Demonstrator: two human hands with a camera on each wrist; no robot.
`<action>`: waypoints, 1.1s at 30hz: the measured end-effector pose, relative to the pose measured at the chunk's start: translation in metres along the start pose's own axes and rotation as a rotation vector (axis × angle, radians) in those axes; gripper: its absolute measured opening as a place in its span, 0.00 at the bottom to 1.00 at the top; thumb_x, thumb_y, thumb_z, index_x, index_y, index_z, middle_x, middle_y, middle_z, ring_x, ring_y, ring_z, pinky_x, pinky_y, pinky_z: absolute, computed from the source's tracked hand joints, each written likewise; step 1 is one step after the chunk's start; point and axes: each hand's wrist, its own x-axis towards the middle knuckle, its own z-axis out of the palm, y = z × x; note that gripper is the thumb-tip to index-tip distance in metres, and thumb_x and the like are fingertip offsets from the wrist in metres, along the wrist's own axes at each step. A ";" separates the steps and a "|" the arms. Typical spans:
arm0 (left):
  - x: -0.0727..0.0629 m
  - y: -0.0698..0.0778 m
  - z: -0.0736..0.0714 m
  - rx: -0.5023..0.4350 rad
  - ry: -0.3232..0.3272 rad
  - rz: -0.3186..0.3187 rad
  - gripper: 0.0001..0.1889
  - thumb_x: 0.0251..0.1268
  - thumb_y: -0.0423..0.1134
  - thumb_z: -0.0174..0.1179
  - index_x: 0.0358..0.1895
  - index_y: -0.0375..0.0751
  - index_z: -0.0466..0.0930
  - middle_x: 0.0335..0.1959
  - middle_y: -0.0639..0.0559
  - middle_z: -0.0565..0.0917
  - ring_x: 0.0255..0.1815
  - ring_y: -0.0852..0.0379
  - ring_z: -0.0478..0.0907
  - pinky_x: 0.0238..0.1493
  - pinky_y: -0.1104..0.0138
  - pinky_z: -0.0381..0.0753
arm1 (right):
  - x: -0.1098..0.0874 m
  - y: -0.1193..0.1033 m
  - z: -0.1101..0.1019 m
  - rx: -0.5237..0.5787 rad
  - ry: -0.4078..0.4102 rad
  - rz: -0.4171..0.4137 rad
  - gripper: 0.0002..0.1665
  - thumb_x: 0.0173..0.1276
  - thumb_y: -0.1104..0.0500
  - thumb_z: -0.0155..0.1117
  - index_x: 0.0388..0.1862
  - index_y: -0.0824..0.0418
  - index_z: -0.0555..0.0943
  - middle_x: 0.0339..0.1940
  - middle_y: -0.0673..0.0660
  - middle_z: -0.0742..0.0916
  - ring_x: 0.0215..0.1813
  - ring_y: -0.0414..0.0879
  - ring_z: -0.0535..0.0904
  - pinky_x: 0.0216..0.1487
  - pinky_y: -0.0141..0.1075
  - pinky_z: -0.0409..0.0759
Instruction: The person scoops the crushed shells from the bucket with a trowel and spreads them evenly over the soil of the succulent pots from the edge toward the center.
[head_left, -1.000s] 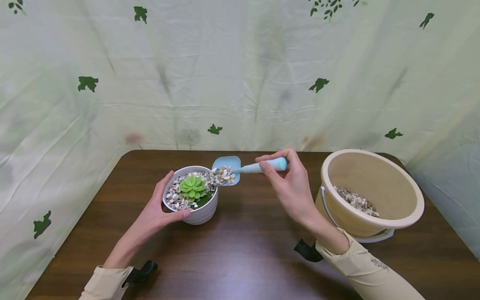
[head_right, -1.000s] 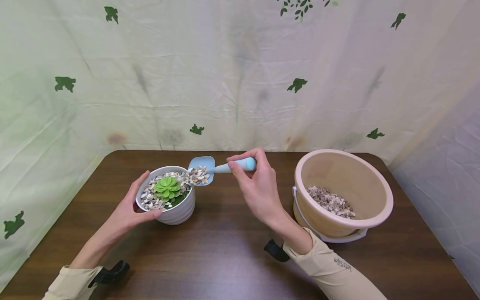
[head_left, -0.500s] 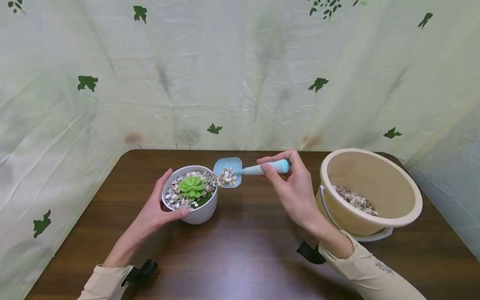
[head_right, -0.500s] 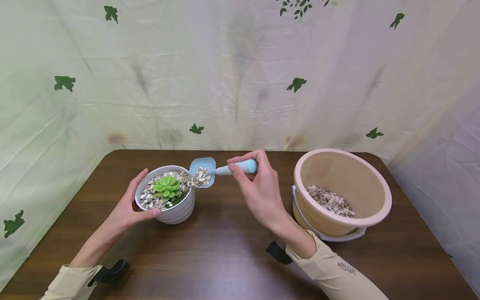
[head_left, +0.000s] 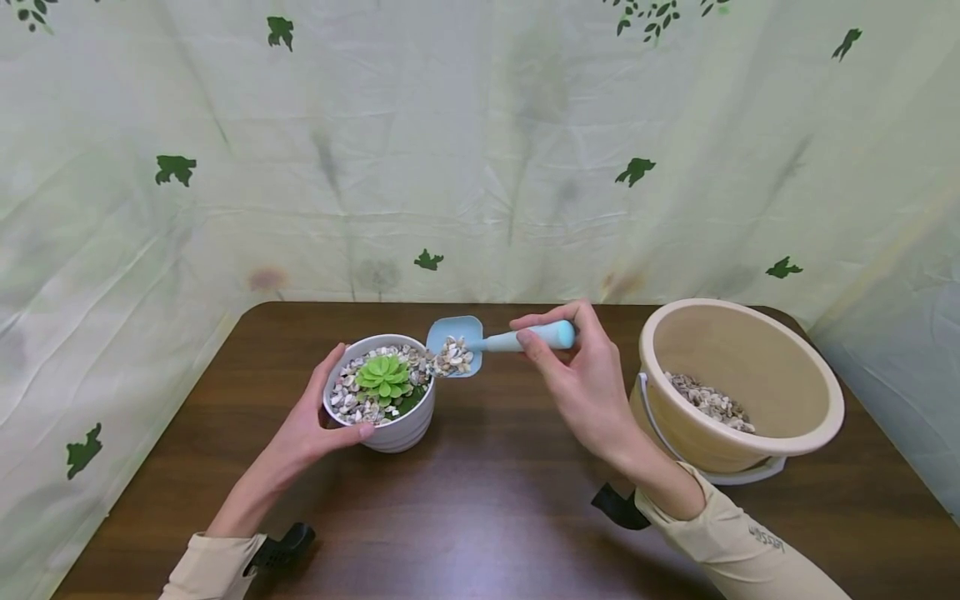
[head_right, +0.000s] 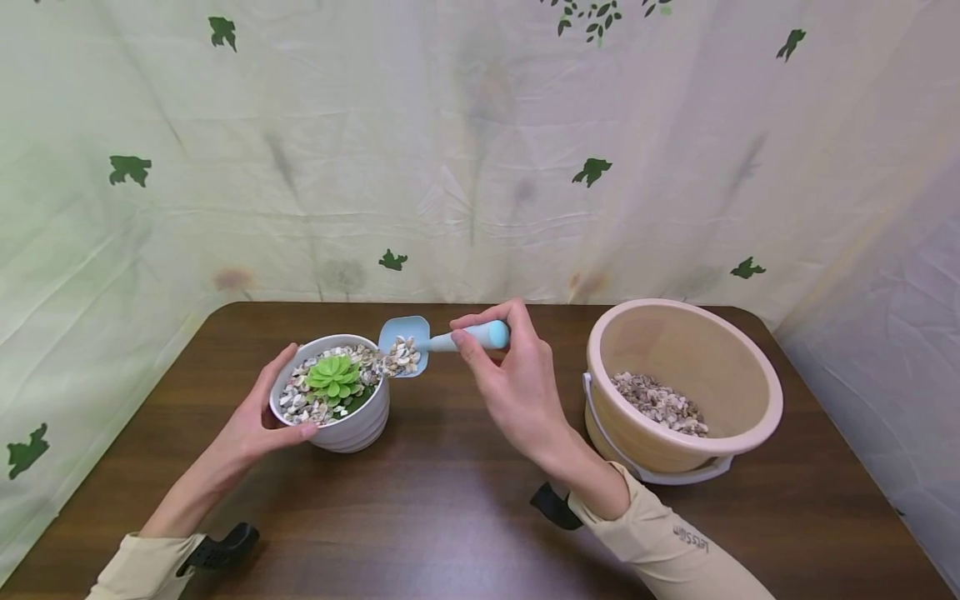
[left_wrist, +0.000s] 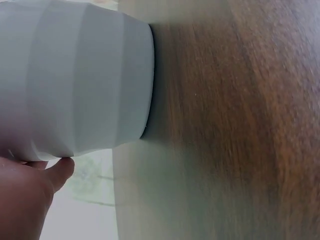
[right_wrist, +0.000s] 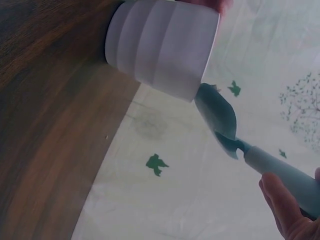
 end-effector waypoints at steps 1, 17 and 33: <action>0.000 0.000 0.000 -0.012 -0.003 0.004 0.54 0.54 0.34 0.69 0.80 0.55 0.41 0.76 0.43 0.49 0.72 0.44 0.52 0.58 0.73 0.62 | 0.000 0.000 0.000 -0.004 0.000 -0.003 0.13 0.67 0.63 0.67 0.45 0.64 0.72 0.46 0.56 0.88 0.39 0.48 0.86 0.44 0.41 0.82; 0.003 -0.006 0.003 0.101 0.071 0.041 0.58 0.49 0.37 0.75 0.80 0.54 0.44 0.74 0.45 0.52 0.71 0.46 0.54 0.62 0.64 0.58 | 0.002 0.001 0.005 -0.074 -0.002 -0.045 0.13 0.68 0.62 0.67 0.45 0.63 0.73 0.45 0.51 0.88 0.37 0.45 0.85 0.38 0.35 0.82; 0.002 -0.004 0.005 0.018 0.062 0.035 0.57 0.51 0.34 0.74 0.79 0.56 0.43 0.75 0.46 0.54 0.70 0.47 0.57 0.57 0.78 0.60 | 0.001 -0.001 0.006 -0.106 -0.005 -0.052 0.13 0.67 0.60 0.67 0.45 0.62 0.73 0.46 0.51 0.88 0.36 0.44 0.85 0.36 0.34 0.81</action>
